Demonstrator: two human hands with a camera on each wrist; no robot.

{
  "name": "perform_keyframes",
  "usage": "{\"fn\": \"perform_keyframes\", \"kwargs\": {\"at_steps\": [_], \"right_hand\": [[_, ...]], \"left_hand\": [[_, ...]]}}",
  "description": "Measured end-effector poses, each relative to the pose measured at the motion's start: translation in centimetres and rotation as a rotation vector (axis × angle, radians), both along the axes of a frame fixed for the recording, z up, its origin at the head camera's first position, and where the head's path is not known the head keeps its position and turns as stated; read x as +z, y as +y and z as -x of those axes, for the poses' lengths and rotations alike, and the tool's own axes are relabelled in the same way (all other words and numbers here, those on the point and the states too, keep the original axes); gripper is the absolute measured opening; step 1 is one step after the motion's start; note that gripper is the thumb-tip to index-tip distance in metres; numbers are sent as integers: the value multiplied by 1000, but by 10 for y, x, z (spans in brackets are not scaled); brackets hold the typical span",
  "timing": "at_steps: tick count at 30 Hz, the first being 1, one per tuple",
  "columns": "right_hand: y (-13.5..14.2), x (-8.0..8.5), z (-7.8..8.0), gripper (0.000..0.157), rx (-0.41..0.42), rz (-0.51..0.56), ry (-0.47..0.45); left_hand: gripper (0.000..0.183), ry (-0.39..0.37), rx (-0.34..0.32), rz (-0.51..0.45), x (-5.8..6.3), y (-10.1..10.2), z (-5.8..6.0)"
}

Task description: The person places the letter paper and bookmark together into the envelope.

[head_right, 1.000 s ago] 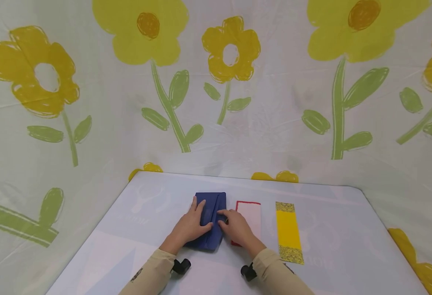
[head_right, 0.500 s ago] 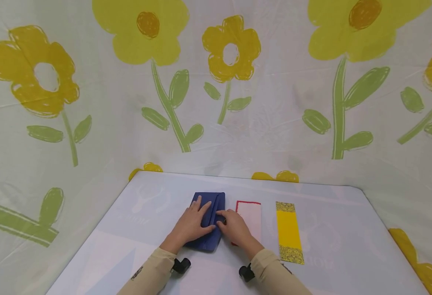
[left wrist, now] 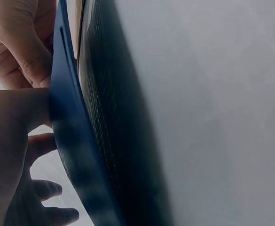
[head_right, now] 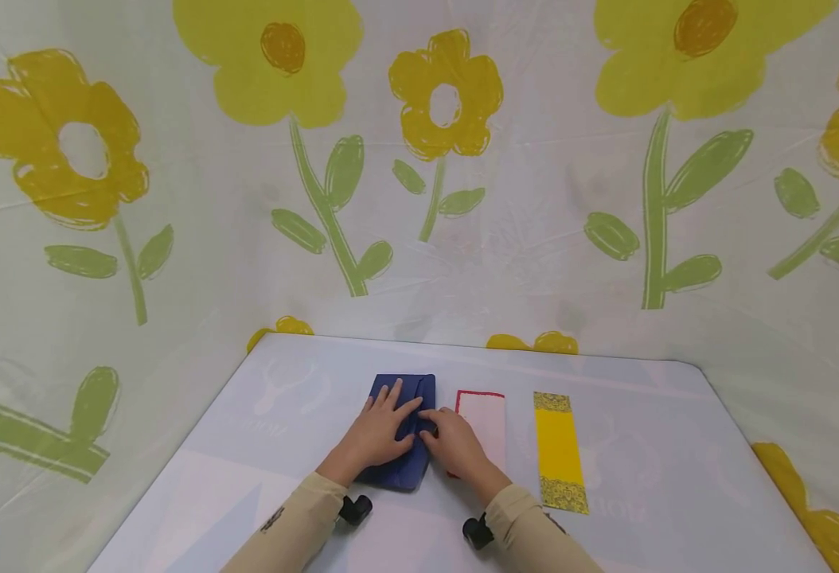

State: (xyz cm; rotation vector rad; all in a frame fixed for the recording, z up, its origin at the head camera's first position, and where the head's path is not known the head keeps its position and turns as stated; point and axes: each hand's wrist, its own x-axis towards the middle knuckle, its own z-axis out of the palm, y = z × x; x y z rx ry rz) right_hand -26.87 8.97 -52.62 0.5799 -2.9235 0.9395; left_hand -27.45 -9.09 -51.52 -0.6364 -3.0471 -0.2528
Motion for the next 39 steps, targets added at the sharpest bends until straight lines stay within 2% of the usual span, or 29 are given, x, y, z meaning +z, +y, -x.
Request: {"fn": "perform_keyframes", "kwargs": {"at_steps": [17,28,39], "right_hand": [[2,0,1,33,12,21,46],[4,-2,1,33,18,48,56],[6,-1,2,33,-12,46,26]], "left_hand": [[52,-5,15,5,4,4,1],[49,-49,40,-42,7,3,2],[47,-91,65,-79,12,0,4]]}}
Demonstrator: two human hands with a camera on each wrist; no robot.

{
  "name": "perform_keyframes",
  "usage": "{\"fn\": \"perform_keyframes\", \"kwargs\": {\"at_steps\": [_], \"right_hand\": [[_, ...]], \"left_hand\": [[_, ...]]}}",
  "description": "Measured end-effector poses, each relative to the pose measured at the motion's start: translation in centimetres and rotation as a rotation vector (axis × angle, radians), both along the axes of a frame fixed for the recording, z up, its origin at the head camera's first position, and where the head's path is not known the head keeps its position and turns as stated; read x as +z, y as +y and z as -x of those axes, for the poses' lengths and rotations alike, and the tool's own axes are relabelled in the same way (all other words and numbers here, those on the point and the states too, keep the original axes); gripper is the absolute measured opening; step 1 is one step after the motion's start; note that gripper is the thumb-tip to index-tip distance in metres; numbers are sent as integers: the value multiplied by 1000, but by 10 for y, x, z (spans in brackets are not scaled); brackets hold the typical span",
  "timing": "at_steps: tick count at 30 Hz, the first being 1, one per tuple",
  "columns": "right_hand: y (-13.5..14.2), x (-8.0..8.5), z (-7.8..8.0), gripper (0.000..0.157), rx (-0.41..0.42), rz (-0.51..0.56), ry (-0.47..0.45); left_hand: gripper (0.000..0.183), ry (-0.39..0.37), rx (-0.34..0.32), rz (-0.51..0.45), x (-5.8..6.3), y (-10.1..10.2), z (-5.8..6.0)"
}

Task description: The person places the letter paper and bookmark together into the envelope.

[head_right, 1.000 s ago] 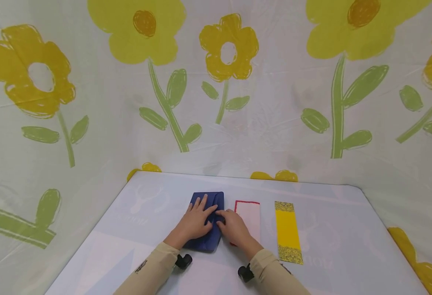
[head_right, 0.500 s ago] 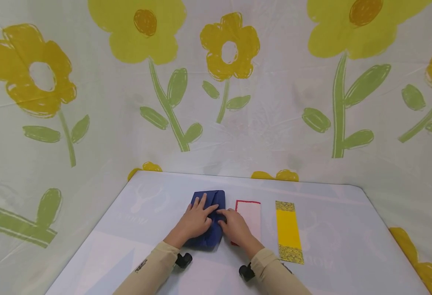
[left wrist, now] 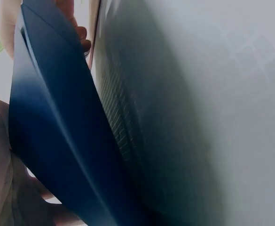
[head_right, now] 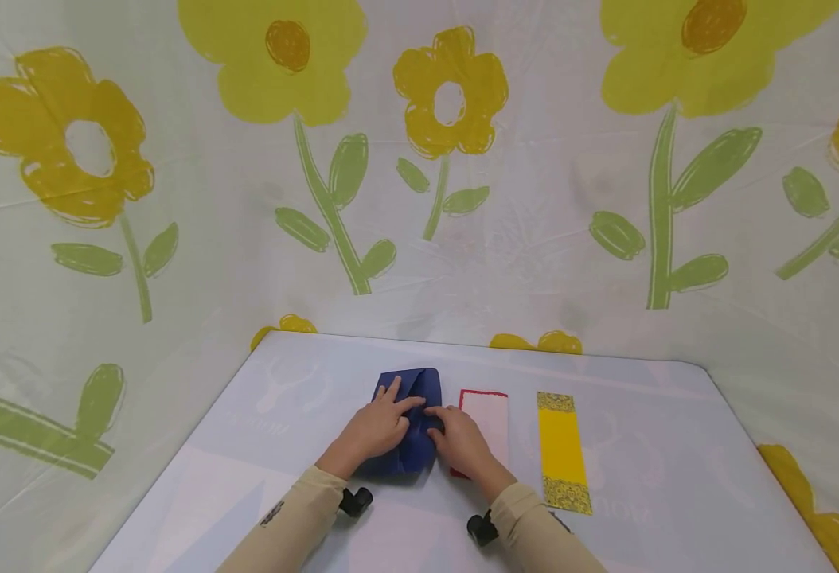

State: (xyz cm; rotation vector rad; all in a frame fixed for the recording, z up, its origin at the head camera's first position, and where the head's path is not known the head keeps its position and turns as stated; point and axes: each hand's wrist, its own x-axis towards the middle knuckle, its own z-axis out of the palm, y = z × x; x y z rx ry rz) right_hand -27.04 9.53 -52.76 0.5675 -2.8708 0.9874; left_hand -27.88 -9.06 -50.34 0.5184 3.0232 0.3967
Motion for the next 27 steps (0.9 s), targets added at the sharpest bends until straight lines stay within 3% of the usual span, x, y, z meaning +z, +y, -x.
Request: {"fn": "perform_keyframes", "kwargs": {"at_steps": [10,17,23,27], "right_hand": [[2,0,2,33,-12,-18,-27],[2,0,3,33,-10,-6,-27],[3,0,3,33,-7,-4,-27],[4,1,3,33,-2,-3,-16]], "left_hand": [[44,-30,3,-88,8,-4,0],[35,-31,-17,-120,7,-9,2],[43,-104,-18,-175,10,-12,4],[43,-127,-41,-159,13,-14,6]]}}
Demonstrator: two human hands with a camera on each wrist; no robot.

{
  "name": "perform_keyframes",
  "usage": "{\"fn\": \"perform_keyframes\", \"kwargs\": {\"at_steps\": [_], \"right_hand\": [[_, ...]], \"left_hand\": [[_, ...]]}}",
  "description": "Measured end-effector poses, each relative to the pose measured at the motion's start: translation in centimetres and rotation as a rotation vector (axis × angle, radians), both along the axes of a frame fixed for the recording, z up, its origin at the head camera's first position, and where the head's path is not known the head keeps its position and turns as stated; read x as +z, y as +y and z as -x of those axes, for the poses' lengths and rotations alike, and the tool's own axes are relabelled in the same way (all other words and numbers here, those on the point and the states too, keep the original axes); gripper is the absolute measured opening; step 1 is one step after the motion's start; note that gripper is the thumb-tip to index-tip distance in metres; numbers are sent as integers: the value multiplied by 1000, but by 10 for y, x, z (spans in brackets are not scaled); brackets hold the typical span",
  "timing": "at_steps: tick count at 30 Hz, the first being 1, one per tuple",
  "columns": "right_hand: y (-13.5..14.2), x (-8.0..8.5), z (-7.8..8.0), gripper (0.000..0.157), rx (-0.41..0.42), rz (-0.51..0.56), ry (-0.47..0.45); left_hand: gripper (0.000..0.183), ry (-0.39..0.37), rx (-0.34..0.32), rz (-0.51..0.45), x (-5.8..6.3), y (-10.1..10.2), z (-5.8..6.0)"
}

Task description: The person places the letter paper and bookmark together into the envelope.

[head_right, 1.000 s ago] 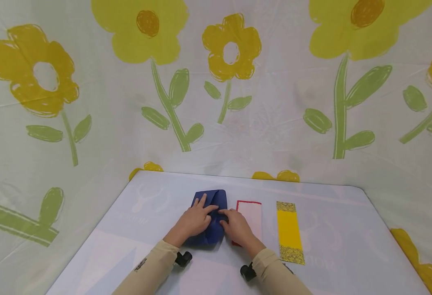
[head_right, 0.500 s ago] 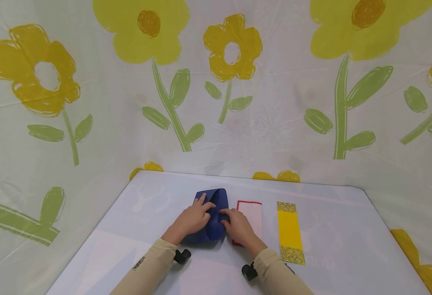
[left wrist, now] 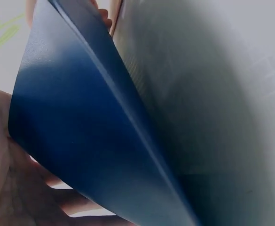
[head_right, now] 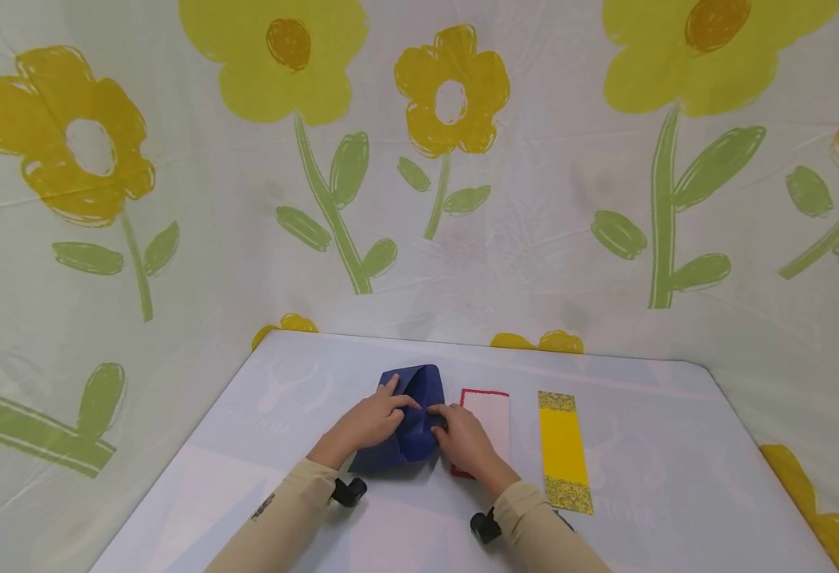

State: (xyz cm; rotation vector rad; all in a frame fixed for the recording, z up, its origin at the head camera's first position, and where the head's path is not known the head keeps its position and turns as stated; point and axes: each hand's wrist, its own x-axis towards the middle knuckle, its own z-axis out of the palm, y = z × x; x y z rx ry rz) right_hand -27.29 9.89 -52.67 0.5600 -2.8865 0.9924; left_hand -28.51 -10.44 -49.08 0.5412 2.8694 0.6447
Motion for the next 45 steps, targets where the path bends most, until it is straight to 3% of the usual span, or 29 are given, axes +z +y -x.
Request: {"fn": "perform_keyframes", "kwargs": {"at_steps": [5,8,14,24,34,45], "right_hand": [[0,0,0,33,2,13,3],[1,0,0,33,10,9,15],[2,0,1,34,-7,17,-1],[2,1,2,33,-9,8,-18],[4,1,1,33,-7,1,8],[5,3,3,33,-20,-6,-22]], "left_hand": [[31,36,-49,32,2,-2,1],[18,44,-40,22,2,-4,1],[49,23,-22,-5,2,-9,-1],[78,-60,-121,40,10,-15,2],[85,-67,-162,102,17,-21,6],[81,-22,-143,91,11,-23,9]]}}
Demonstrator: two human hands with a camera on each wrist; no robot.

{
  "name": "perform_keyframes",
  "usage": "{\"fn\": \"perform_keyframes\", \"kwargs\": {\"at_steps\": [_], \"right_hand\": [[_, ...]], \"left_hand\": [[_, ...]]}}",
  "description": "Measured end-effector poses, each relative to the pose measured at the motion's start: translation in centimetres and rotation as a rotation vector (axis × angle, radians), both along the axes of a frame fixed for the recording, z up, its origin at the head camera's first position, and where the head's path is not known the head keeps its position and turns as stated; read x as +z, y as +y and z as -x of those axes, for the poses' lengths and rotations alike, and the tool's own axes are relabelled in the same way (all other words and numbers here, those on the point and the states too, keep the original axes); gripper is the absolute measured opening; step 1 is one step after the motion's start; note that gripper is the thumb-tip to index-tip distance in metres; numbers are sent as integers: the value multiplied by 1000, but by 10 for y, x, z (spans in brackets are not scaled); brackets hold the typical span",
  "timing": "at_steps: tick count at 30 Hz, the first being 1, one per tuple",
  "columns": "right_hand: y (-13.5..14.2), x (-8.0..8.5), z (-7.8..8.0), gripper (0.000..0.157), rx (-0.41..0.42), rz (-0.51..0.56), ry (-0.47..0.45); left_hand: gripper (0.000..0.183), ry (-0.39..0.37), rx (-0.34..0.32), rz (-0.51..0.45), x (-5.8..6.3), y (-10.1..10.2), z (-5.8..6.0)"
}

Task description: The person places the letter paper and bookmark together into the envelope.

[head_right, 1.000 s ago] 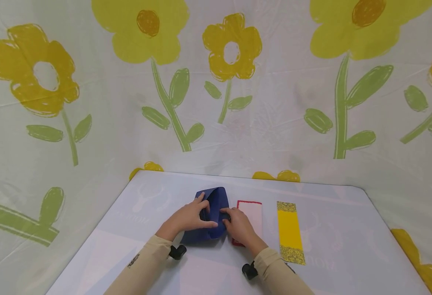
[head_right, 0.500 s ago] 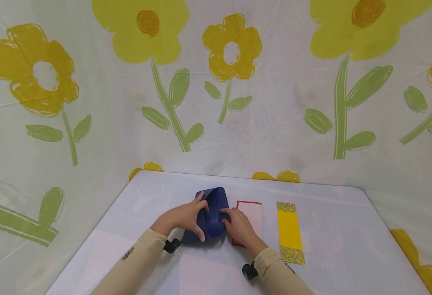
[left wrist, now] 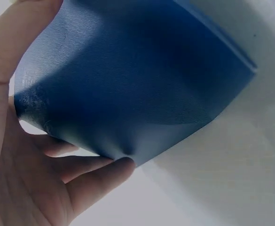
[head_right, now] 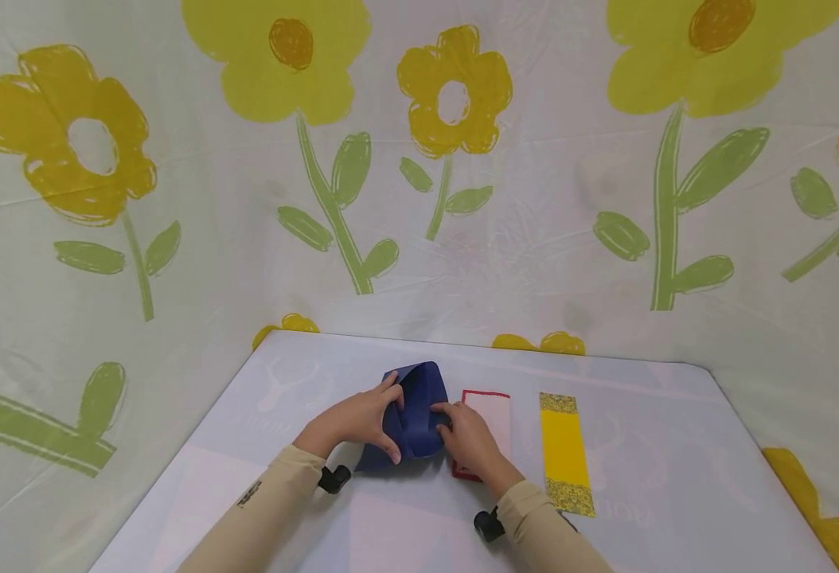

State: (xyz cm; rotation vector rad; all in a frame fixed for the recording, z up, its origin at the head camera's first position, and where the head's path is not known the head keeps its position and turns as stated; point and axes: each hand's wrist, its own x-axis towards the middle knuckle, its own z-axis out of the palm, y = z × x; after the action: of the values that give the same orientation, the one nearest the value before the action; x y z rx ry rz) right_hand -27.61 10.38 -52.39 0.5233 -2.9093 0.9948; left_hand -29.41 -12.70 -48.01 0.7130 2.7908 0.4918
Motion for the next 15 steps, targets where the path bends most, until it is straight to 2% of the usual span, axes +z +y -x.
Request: {"fn": "perform_keyframes", "kwargs": {"at_steps": [15], "right_hand": [[4,1,-2,34,-41,-32,31]], "left_hand": [[78,11,-3,9,0,4,-1]]}}
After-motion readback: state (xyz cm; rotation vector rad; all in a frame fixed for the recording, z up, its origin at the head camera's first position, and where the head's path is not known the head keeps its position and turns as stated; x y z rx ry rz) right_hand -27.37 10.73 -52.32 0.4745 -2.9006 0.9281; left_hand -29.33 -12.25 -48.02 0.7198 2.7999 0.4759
